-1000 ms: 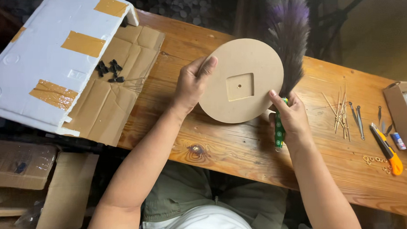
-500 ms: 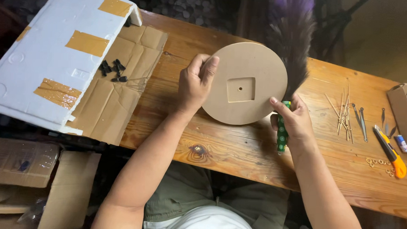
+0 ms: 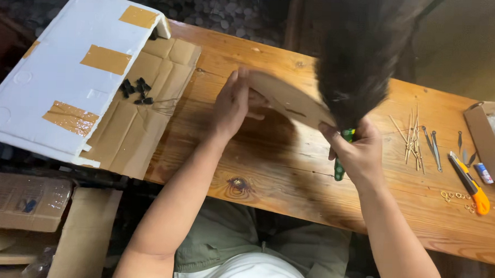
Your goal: The person uses a utility knife to carve and smooth the edges of a rectangular cutout on a circular wooden board. They then use a feather duster to clean the wood surface and pick up a small black object from a nearby box.
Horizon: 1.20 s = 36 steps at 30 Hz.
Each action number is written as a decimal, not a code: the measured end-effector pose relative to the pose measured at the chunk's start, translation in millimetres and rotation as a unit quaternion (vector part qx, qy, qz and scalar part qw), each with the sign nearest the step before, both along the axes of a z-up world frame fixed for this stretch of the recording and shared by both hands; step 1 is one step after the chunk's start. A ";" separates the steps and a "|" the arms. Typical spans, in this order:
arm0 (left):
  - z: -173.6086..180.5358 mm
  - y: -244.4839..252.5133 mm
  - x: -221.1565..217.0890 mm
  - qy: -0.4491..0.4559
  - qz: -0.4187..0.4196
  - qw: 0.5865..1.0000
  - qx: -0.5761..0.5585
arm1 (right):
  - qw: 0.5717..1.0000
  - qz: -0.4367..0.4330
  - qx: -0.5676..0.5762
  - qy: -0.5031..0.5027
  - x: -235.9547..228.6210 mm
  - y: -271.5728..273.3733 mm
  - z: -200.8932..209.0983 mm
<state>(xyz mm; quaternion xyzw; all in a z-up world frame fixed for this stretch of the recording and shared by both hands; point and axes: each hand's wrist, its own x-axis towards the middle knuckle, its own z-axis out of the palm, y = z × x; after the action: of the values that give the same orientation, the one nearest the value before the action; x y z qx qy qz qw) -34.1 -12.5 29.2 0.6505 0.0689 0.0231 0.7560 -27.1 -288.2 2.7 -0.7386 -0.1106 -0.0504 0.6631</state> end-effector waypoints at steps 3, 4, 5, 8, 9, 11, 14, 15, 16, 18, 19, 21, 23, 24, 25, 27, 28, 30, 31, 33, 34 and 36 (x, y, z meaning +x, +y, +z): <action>-7.2 -1.8 7.1 -0.002 -0.010 0.986 -0.168 | 0.999 0.004 -0.028 0.024 -8.1 7.6 5.5; -32.6 2.3 19.7 -0.001 -0.010 0.986 -0.169 | 0.999 0.004 -0.029 0.025 -9.8 7.8 4.3; -58.2 6.6 32.2 0.017 0.013 0.978 -0.207 | 0.998 0.023 -0.050 0.010 -11.4 8.3 3.1; -81.0 13.1 45.2 0.055 0.039 0.966 -0.249 | 0.993 0.050 -0.108 -0.024 -22.0 13.5 24.0; -80.2 12.9 45.1 0.077 0.043 0.963 -0.253 | 0.987 0.059 -0.145 -0.042 -27.2 14.8 34.7; -33.1 1.6 23.4 0.115 0.061 0.973 -0.191 | 0.975 0.074 -0.200 -0.070 -36.4 18.1 56.5; -18.3 0.8 16.8 0.134 0.095 0.981 -0.103 | 0.935 0.073 -0.310 -0.156 -43.8 5.6 52.0; -23.0 2.8 18.8 0.118 0.110 0.984 -0.078 | 0.904 0.056 -0.365 -0.214 -45.7 -1.8 44.2; -31.1 7.7 23.1 0.117 0.109 0.984 -0.079 | 0.904 0.055 -0.365 -0.214 -49.5 -9.5 32.9; -47.4 15.7 31.6 0.064 0.151 0.986 -0.001 | 0.884 0.048 -0.463 -0.048 -58.4 -26.3 10.3; -53.5 19.8 33.8 0.064 0.148 0.987 -0.002 | 0.884 0.045 -0.464 -0.047 -52.8 -27.8 9.2; -65.8 19.4 42.7 0.008 0.177 0.982 0.073 | 0.862 0.022 -0.505 -0.042 -44.5 -37.5 8.2; -73.9 14.6 44.5 -0.011 0.167 0.984 -0.060 | 0.846 -0.043 -0.524 -0.090 -27.8 -57.6 -0.4; -77.3 10.2 48.5 -0.024 0.171 0.967 -0.188 | 0.825 -0.093 -0.538 -0.146 -19.5 -70.8 -4.0; -77.2 10.9 48.5 -0.021 0.150 0.969 -0.193 | 0.820 -0.111 -0.544 -0.137 -19.3 -78.2 5.7; -77.0 17.9 48.8 -0.001 0.174 0.967 -0.188 | 0.828 -0.159 -0.505 -0.184 -16.0 -90.0 25.1; -79.0 18.8 50.3 -0.001 0.159 0.969 -0.191 | 0.824 -0.172 -0.510 -0.180 -16.6 -104.1 31.6; -84.2 24.2 52.7 0.021 0.194 0.957 -0.216 | 0.836 -0.182 -0.511 -0.082 -18.1 -129.3 44.4; -79.7 22.2 51.0 0.022 0.183 0.958 -0.219 | 0.832 -0.192 -0.514 -0.079 -23.3 -143.8 55.6; -70.9 20.5 46.5 0.044 0.179 0.949 -0.256 | 0.786 -0.208 -0.568 -0.130 -34.4 -170.8 77.7; -65.2 17.4 44.2 0.045 0.171 0.950 -0.258 | 0.783 -0.215 -0.570 -0.127 -33.6 -193.7 82.3; -54.2 13.6 38.6 0.054 0.165 0.934 -0.312 | 0.731 -0.259 -0.631 -0.008 -33.4 -237.9 91.3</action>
<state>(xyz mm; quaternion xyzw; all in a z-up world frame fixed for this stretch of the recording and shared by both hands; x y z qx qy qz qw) 4.5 1.0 -25.0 0.3620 0.2192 0.0899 0.9016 -60.5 -526.1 93.9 -0.9867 0.0729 -0.1449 0.0052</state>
